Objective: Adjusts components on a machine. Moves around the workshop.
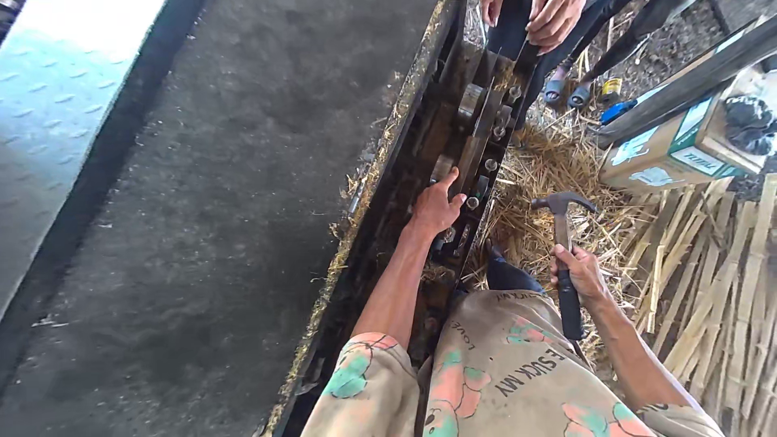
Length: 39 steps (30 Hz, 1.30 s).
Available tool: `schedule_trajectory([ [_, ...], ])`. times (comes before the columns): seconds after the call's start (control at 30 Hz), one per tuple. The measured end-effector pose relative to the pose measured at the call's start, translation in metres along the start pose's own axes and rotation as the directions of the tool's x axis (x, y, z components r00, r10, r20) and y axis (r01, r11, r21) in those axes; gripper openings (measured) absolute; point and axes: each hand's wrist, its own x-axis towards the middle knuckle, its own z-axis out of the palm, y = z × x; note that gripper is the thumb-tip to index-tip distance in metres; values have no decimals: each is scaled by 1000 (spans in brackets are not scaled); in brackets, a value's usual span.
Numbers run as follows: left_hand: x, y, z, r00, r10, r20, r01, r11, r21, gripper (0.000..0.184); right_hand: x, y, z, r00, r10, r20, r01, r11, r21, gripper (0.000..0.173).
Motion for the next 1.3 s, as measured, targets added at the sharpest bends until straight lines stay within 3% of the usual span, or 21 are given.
schedule_trajectory([
  [0.23, 4, -12, 0, 998, 46, 37, -43, 997, -70, 84, -2, -5, 5, 999, -35, 26, 36, 998, -42, 28],
  [0.37, -2, -10, 4, 999, -1, 49, 8, 991, -134, 97, -7, -2, -7, 998, -63, -25, 60, 993, -97, 28],
  [0.6, -23, 5, 13, 995, -53, -86, 41, 991, -131, 92, -3, -2, -18, 996, -39, -80, 33, 996, -80, 28],
  [0.87, -13, 1, 12, 997, -51, -57, 42, 987, -153, 89, 12, -18, -21, 999, -25, -43, 20, 993, -120, 26],
  [1.13, -8, 10, 5, 989, -150, 12, 151, 982, -114, 91, 38, -49, -21, 998, -53, 24, 56, 982, -178, 28],
  [1.3, -5, 6, 4, 979, -184, 85, 197, 961, -193, 93, 49, -68, -19, 994, -81, 74, 94, 975, -200, 28],
])
